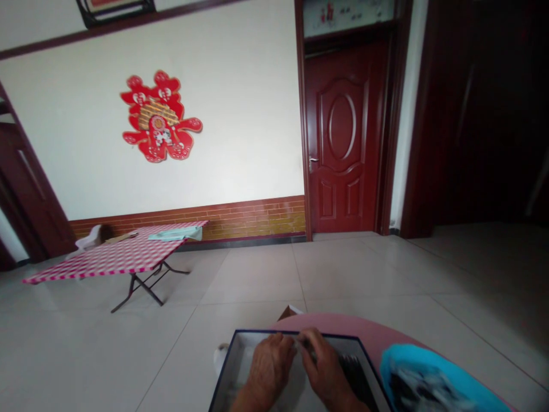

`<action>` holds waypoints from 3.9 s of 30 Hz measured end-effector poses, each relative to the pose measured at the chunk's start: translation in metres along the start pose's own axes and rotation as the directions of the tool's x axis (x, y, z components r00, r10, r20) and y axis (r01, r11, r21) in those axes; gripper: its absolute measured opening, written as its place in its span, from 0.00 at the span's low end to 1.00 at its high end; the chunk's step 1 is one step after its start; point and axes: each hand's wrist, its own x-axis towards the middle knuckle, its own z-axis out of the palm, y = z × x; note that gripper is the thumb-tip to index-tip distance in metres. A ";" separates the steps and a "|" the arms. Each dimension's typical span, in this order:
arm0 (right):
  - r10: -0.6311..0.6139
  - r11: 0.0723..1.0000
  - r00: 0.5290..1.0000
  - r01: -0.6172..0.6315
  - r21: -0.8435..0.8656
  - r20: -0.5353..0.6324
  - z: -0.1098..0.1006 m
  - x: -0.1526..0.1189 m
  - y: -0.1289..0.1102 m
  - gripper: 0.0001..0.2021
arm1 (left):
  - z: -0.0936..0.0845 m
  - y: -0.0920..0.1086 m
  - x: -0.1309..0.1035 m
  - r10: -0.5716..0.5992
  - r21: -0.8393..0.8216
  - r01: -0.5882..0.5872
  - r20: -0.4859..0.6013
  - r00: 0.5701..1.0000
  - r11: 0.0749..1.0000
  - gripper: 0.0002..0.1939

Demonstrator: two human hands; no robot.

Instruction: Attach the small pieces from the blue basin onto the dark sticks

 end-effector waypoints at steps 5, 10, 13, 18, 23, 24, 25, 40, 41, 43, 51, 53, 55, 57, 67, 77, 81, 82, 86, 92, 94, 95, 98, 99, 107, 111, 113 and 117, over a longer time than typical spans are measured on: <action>0.097 0.995 0.990 -0.097 0.011 -0.105 -0.008 0.001 0.006 0.12 | 0.009 0.001 0.000 -0.008 -0.070 0.000 -0.112 0.994 0.998 0.08; 0.081 0.997 0.995 -0.081 0.001 -0.056 -0.009 0.003 0.006 0.13 | 0.009 -0.001 0.000 0.010 -0.027 -0.013 -0.109 0.994 1.000 0.08; 0.182 0.983 0.982 -0.180 0.040 -0.056 -0.006 0.005 0.008 0.16 | 0.016 -0.001 0.003 0.065 0.040 -0.059 -0.172 0.983 0.997 0.11; 0.308 0.951 0.946 -0.305 0.045 -0.097 -0.002 0.006 0.018 0.20 | 0.021 0.012 0.010 0.071 0.113 -0.053 -0.159 0.985 0.992 0.10; 0.243 0.963 0.961 -0.255 -0.091 -0.132 -0.001 0.004 0.020 0.24 | 0.022 0.019 0.006 0.029 0.115 -0.017 -0.105 0.994 0.993 0.10; 0.230 0.962 0.964 -0.246 -0.116 -0.131 -0.001 0.003 0.019 0.24 | 0.023 0.018 0.005 0.020 0.118 -0.010 -0.085 0.996 0.993 0.09; 0.219 0.962 0.967 -0.236 -0.138 -0.128 -0.001 0.002 0.019 0.25 | 0.024 0.017 0.004 0.015 0.117 -0.007 -0.064 0.998 0.993 0.09; 0.135 0.976 0.985 -0.151 -0.156 -0.109 0.004 -0.004 0.021 0.21 | 0.019 0.015 0.000 -0.002 -0.007 0.001 -0.057 0.998 1.000 0.06; 0.132 0.980 0.986 -0.145 -0.135 -0.100 0.003 -0.004 0.019 0.20 | 0.019 0.015 -0.001 -0.005 -0.019 0.004 -0.056 0.998 1.000 0.06; 0.140 0.986 0.988 -0.146 -0.084 -0.071 0.002 -0.003 0.014 0.18 | 0.019 0.013 -0.001 -0.009 -0.033 0.007 -0.057 0.998 0.999 0.06; 0.217 0.976 0.976 -0.217 -0.023 -0.028 0.000 -0.003 0.015 0.16 | 0.019 0.013 -0.001 -0.019 0.002 0.020 -0.095 0.995 1.000 0.06; 0.224 0.971 0.974 -0.225 -0.081 -0.020 0.001 -0.004 0.018 0.18 | 0.019 0.013 -0.002 -0.027 0.004 0.027 -0.088 0.996 1.000 0.06; 0.205 0.971 0.979 -0.204 -0.120 -0.010 0.001 -0.004 0.020 0.19 | 0.018 0.014 -0.002 -0.024 0.004 0.025 -0.083 0.996 1.000 0.06; 0.181 0.976 0.983 -0.182 -0.119 -0.018 0.000 -0.004 0.017 0.19 | 0.018 0.013 -0.002 -0.017 0.007 0.018 -0.091 0.996 1.000 0.06; 0.219 0.976 0.975 -0.218 0.026 -0.031 -0.004 -0.001 0.010 0.14 | 0.019 0.011 0.001 0.047 0.054 -0.036 -0.226 0.973 0.998 0.06; 0.209 0.970 0.978 -0.209 0.124 0.016 -0.006 -0.002 0.007 0.11 | 0.015 0.012 -0.001 0.071 0.043 -0.062 -0.255 0.964 0.997 0.06; 0.260 0.965 0.965 -0.260 0.014 0.013 -0.004 -0.001 0.010 0.16 | 0.017 0.012 -0.001 0.070 0.047 -0.060 -0.254 0.965 0.997 0.06; 0.256 0.967 0.966 -0.256 0.008 0.025 -0.004 -0.001 0.010 0.16 | 0.017 0.012 -0.001 0.068 0.050 -0.057 -0.248 0.966 0.997 0.06; 0.198 0.973 0.978 -0.205 0.106 0.071 -0.006 -0.001 0.008 0.12 | 0.017 0.012 -0.002 0.054 0.055 -0.043 -0.209 0.976 0.998 0.07; 0.257 0.964 0.964 -0.261 0.049 0.067 -0.004 -0.001 0.009 0.16 | 0.020 0.011 -0.003 0.049 0.068 -0.038 -0.172 0.984 0.997 0.06; 0.252 0.967 0.964 -0.255 0.021 0.087 -0.004 -0.001 0.009 0.16 | 0.022 0.011 -0.003 0.051 0.088 -0.036 -0.171 0.984 0.995 0.06; 0.242 0.969 0.965 -0.247 0.034 0.096 -0.005 -0.001 0.008 0.15 | 0.022 0.011 -0.004 0.052 0.095 -0.036 -0.173 0.983 0.995 0.06; 0.220 0.963 0.968 -0.235 0.129 0.117 -0.008 -0.001 0.003 0.12 | 0.021 0.011 -0.004 0.053 0.095 -0.035 -0.187 0.981 0.995 0.06; 0.226 0.958 0.967 -0.243 0.154 0.120 -0.008 -0.001 0.003 0.12 | 0.020 0.011 -0.004 0.051 0.092 -0.034 -0.191 0.980 0.995 0.06; 0.300 0.952 0.947 -0.304 0.021 0.112 -0.001 -0.002 0.016 0.18 | 0.022 0.013 -0.005 0.025 0.098 -0.009 -0.166 0.986 0.995 0.06; 0.267 0.956 0.957 -0.278 0.098 0.110 -0.007 0.000 0.007 0.13 | 0.019 0.013 -0.005 0.033 0.110 -0.013 -0.177 0.984 0.994 0.07; 0.259 0.948 0.959 -0.275 0.161 0.111 -0.011 0.002 0.003 0.10 | 0.017 0.013 -0.006 0.029 0.108 -0.011 -0.166 0.986 0.994 0.07; 0.276 0.927 0.957 -0.290 0.239 0.093 -0.015 0.004 0.000 0.08 | 0.014 0.012 -0.006 0.040 0.123 -0.022 -0.144 0.989 0.992 0.13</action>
